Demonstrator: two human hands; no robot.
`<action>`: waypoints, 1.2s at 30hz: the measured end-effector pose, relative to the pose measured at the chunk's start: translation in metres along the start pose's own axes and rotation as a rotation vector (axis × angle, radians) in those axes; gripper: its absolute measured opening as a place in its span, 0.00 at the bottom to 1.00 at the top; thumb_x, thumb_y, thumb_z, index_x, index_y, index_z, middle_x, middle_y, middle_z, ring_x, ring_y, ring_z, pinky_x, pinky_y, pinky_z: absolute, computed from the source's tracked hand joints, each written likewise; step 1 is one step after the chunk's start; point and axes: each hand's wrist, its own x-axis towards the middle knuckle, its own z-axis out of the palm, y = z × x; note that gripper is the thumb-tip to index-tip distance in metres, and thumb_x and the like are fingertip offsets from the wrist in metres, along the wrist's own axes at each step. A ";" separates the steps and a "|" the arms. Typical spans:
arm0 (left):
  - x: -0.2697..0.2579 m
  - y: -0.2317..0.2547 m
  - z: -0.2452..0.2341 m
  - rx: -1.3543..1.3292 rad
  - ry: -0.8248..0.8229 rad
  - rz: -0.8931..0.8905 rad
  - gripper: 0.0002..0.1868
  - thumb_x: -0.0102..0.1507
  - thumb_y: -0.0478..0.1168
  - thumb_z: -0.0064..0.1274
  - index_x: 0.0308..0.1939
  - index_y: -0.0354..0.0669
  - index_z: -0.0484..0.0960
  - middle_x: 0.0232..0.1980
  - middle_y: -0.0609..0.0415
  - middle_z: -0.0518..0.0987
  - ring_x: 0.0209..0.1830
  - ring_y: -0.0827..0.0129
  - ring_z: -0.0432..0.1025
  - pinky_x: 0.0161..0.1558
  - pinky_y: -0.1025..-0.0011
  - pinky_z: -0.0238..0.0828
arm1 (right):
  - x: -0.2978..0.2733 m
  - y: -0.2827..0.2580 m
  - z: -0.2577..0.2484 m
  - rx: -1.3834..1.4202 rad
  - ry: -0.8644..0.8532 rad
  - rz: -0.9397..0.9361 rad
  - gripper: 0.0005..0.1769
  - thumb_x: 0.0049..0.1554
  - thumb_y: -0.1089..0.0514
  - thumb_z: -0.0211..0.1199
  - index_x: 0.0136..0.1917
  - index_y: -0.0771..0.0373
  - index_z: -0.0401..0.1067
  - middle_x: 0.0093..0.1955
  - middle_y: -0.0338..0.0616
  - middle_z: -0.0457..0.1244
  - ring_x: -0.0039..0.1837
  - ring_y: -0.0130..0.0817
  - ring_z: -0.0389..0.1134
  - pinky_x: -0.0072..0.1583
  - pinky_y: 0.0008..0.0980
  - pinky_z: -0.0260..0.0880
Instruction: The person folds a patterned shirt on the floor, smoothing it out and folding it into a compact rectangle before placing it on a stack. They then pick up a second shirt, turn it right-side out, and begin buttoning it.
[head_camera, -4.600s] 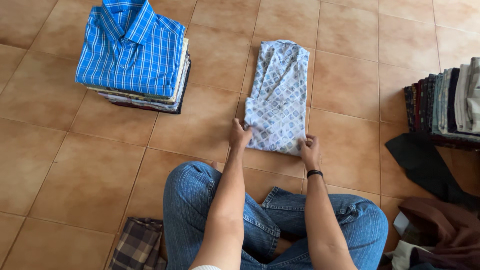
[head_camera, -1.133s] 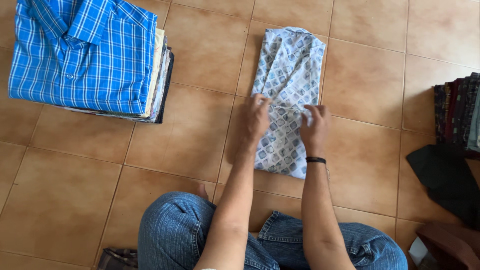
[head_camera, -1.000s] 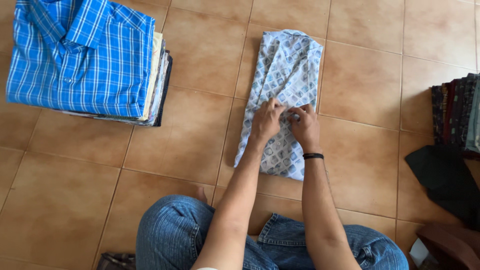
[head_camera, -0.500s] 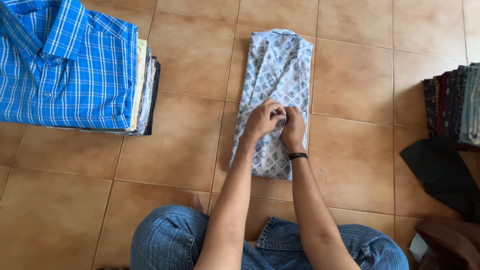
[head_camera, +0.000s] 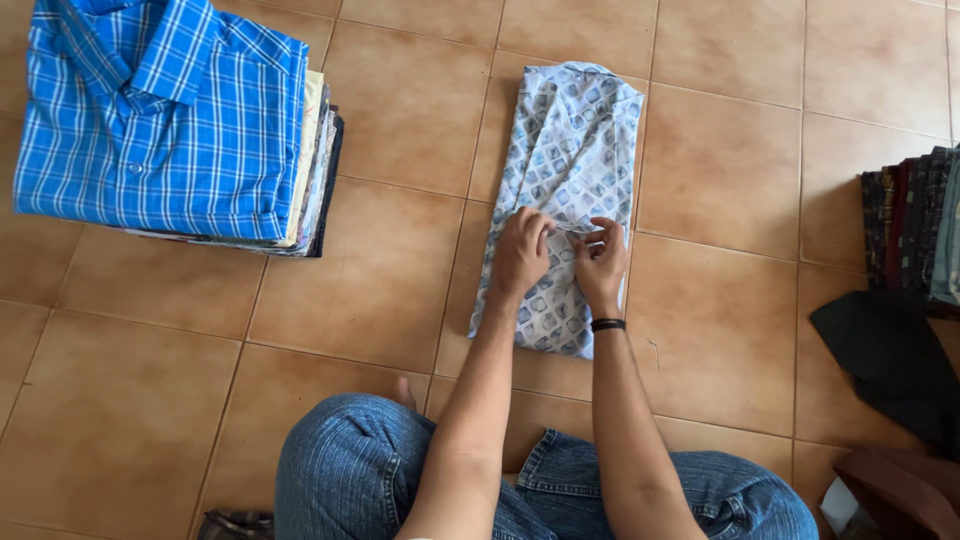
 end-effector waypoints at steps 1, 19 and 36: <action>-0.002 -0.004 -0.004 0.042 -0.063 -0.006 0.06 0.63 0.29 0.52 0.44 0.40 0.76 0.48 0.48 0.75 0.52 0.50 0.72 0.54 0.55 0.70 | -0.003 -0.004 0.003 -0.054 0.018 -0.033 0.23 0.55 0.68 0.69 0.62 0.63 0.68 0.42 0.40 0.65 0.38 0.26 0.65 0.39 0.27 0.66; -0.011 -0.053 0.012 0.477 -0.174 0.024 0.26 0.70 0.43 0.47 0.71 0.38 0.67 0.80 0.43 0.59 0.83 0.50 0.49 0.80 0.48 0.44 | -0.050 -0.043 0.002 -0.694 -0.287 -0.486 0.30 0.67 0.50 0.48 0.79 0.63 0.58 0.82 0.51 0.51 0.83 0.51 0.48 0.79 0.55 0.42; -0.045 -0.041 -0.014 0.656 -0.384 -0.006 0.38 0.69 0.56 0.43 0.78 0.38 0.58 0.84 0.47 0.49 0.84 0.57 0.41 0.78 0.45 0.34 | -0.087 -0.030 -0.021 -0.664 -0.350 -0.384 0.37 0.66 0.40 0.47 0.82 0.58 0.53 0.85 0.49 0.44 0.86 0.50 0.39 0.80 0.54 0.34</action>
